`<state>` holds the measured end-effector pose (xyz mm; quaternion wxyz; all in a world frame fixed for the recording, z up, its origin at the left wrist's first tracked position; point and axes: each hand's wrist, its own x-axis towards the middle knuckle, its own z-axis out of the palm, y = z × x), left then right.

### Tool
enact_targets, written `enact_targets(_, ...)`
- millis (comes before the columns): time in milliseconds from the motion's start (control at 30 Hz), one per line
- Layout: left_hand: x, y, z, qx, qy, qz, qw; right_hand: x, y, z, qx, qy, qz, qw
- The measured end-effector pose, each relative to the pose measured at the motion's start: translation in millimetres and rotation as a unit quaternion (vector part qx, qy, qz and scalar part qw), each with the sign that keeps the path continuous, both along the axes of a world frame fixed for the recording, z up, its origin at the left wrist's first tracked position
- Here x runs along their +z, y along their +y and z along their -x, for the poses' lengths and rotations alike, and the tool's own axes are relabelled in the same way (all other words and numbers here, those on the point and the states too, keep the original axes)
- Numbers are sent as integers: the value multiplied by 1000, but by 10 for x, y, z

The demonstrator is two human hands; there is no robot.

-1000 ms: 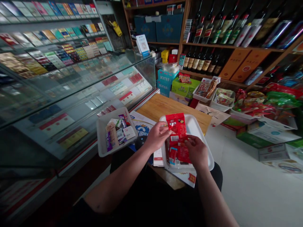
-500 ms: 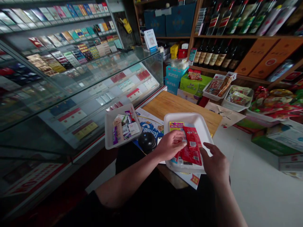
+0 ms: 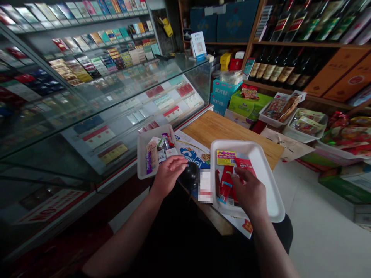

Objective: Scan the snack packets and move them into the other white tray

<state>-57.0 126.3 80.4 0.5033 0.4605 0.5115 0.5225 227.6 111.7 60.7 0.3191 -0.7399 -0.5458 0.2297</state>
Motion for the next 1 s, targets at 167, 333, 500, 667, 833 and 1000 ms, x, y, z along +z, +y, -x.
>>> enact_targets(167,-138,-49,619,105,42,27,993,144,181,489,78,36,-40,995)
enact_targets(333,-299,-168,1182,192,82,42,977,317,257,1109,155,113,-50,980)
enact_targets(500,-409,-323,1532,228,94,57,967,425,303,1785,252,158,-19,955)
enact_targets(667,-466,-457,1691,241,151,78,955,314,449,2437,307,176,48,934)
enact_targets(833,-527,-547,1781,237,163,74,955,85,648,2959,352,140,93,921)
enact_targets(1000,-502,-597,1772,217,170,78,958,2,821,3334,406,-27,69,911)
